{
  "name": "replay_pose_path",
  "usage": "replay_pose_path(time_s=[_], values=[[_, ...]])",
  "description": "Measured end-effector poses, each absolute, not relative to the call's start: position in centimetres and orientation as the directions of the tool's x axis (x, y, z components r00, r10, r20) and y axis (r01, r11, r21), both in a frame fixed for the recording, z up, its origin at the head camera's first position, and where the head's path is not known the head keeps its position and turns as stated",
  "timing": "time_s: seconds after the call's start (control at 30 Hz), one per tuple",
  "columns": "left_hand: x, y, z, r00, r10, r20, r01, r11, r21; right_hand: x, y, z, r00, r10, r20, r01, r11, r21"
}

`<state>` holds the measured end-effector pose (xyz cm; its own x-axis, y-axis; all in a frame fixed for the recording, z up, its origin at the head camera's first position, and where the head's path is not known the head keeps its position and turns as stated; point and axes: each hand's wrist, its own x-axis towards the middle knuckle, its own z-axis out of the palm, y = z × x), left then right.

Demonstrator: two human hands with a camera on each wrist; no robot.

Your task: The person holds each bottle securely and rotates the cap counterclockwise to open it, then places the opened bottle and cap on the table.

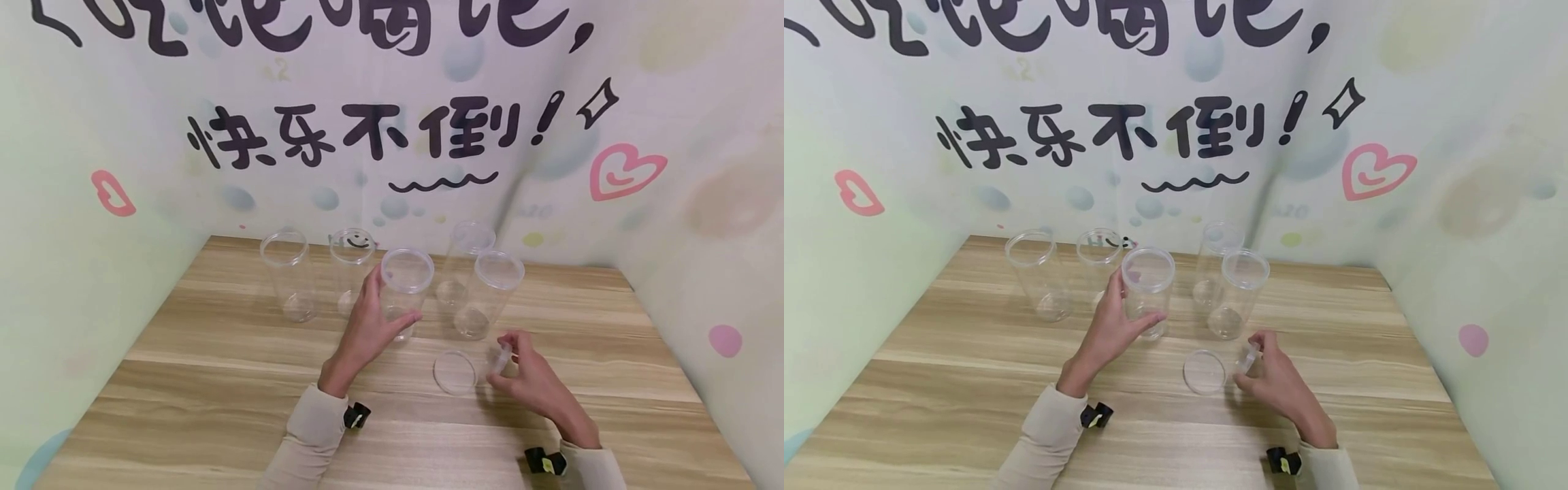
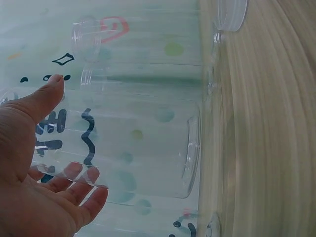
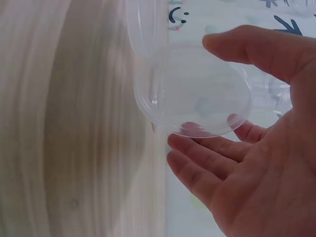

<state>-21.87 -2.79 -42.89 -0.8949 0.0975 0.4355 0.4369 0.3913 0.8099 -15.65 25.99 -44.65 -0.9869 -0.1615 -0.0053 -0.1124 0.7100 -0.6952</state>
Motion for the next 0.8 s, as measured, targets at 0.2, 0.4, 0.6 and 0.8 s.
replay_pose_path(time_s=[0.2, 0.4, 0.6, 0.8], values=[[-21.8, -2.8, -42.8, -0.899, 0.091, 0.428, 0.427, 0.397, 0.812, -15.5, 26.8, -44.5, -0.979, -0.201, -0.034, -0.128, 0.738, -0.663], [-21.7, -2.9, -42.8, -0.918, 0.078, 0.39, 0.389, 0.383, 0.838, -15.5, 27.1, -45.0, -0.972, -0.233, -0.04, -0.16, 0.773, -0.614], [-21.7, -3.0, -42.9, -0.913, 0.089, 0.399, 0.401, 0.378, 0.835, -15.5, 27.0, -45.4, -0.969, -0.246, -0.035, -0.176, 0.778, -0.603], [-21.5, -2.9, -43.0, -0.906, 0.082, 0.414, 0.41, 0.403, 0.818, -15.6, 26.9, -45.6, -0.966, -0.26, -0.009, -0.207, 0.79, -0.576]])
